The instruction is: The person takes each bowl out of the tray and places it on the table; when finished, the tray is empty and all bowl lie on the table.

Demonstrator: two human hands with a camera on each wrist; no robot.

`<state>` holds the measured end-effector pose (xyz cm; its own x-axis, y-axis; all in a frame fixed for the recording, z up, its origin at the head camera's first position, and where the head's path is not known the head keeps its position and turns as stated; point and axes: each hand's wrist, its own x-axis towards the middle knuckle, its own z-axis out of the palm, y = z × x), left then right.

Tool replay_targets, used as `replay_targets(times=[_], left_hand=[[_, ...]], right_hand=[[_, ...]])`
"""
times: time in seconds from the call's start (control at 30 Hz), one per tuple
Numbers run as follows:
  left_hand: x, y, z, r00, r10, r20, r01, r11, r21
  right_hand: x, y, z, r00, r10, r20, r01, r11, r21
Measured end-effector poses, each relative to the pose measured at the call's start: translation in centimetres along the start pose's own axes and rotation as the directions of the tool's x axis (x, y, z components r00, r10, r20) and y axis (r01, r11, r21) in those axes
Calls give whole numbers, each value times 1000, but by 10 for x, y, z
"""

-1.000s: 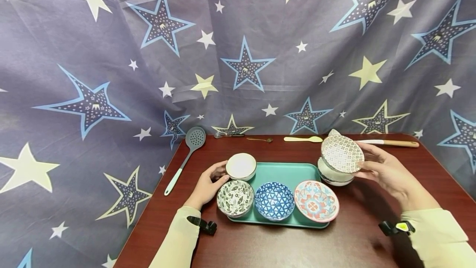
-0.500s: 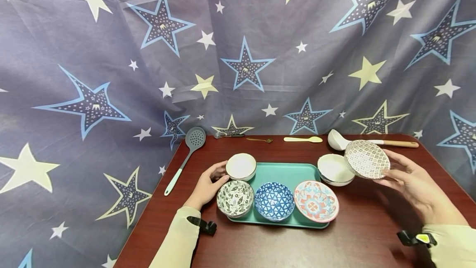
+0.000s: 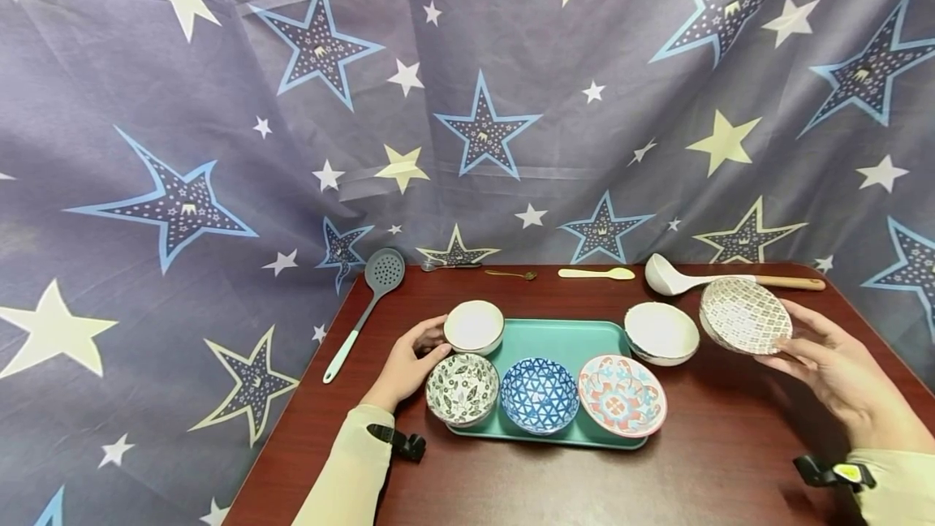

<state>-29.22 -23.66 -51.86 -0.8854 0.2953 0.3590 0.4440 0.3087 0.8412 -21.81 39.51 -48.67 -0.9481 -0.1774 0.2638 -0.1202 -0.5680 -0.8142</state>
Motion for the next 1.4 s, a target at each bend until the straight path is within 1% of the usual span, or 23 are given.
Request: replay_targets(times=[0.4, 0.73, 0.97, 1.07, 1.2, 1.4], left_hand=[[-2, -1, -1, 1000, -4, 2, 4, 1000, 1], [-2, -1, 0, 1000, -4, -4, 4, 1000, 10], [-2, -1, 0, 1000, 3, 1, -3, 1000, 6], [-1, 0, 0, 1000, 5, 5, -5, 1000, 7], [-1, 1, 0, 1000, 4, 6, -4, 1000, 13], [-1, 1, 0, 1000, 1, 1, -1, 1000, 17]], right_hand=[[-4, 1, -12, 999, -5, -36, 5, 1000, 5], [-9, 2, -22, 998, 31, -60, -29, 999, 34], [-10, 2, -26, 995, 43, -87, -42, 999, 19], [-11, 4, -29, 994, 47, -97, -44, 999, 28], [-11, 7, -34, 994, 54, -90, -49, 997, 57], [-11, 11, -39, 996, 71, -55, -67, 995, 70]])
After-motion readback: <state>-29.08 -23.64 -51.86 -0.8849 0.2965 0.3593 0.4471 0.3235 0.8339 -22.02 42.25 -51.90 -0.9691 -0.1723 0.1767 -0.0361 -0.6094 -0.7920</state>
